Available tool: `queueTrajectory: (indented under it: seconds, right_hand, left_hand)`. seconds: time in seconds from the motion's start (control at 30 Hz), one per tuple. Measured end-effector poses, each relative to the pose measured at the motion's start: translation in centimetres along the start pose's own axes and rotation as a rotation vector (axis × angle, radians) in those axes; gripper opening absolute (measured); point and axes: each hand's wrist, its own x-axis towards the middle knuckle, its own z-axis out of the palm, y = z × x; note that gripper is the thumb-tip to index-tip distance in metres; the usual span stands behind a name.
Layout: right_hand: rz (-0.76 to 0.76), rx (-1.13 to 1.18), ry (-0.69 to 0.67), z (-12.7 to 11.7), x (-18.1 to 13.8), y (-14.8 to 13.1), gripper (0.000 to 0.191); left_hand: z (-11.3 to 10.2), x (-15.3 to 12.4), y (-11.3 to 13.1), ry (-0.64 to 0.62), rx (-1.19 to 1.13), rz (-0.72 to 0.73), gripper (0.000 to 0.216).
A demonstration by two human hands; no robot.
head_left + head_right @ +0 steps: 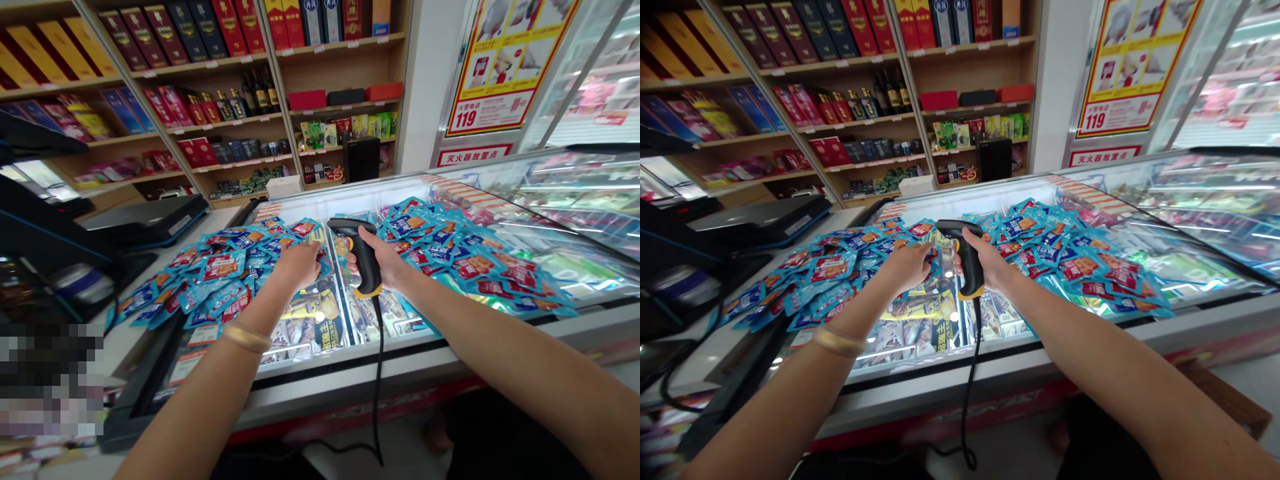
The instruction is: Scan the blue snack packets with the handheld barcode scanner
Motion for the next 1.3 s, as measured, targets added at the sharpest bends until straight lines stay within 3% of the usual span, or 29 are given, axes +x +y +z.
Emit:
queueTrajectory:
  seconds: [0.27, 0.5, 0.6, 0.73, 1.03, 1.13, 1.3]
  right_hand:
    - [-0.005, -0.018, -0.030, 0.4, -0.3, 0.0, 0.043]
    - [0.003, -0.016, -0.018, 0.6, -0.4, -0.2, 0.042]
    - [0.000, -0.017, -0.019, 0.5, -0.4, -0.2, 0.043]
    - [-0.013, -0.033, -0.024, 0.3, -0.2, -0.1, 0.044]
    - [-0.017, -0.037, -0.004, 0.3, -0.3, 0.0, 0.042]
    - [-0.015, -0.035, -0.008, 0.3, -0.3, 0.0, 0.042]
    - [0.001, -0.040, 0.018, 0.4, -0.3, -0.1, 0.044]
  left_hand:
    - [0.8, -0.7, 0.2, 0.178, -0.035, -0.078, 0.034]
    - [1.8, -0.7, -0.7, 0.573, -0.356, -0.058, 0.024]
    - [1.7, -0.8, -0.7, 0.658, -0.471, -0.088, 0.019]
    - [0.9, -1.4, -0.3, 0.491, -0.446, -0.105, 0.015]
    - [-0.2, -1.9, 1.6, 0.110, -0.065, -0.102, 0.036]
    - [-0.2, -1.7, 1.8, 0.110, -0.065, -0.126, 0.037]
    - [0.0, -1.5, 0.2, 0.275, -0.331, -0.410, 0.039]
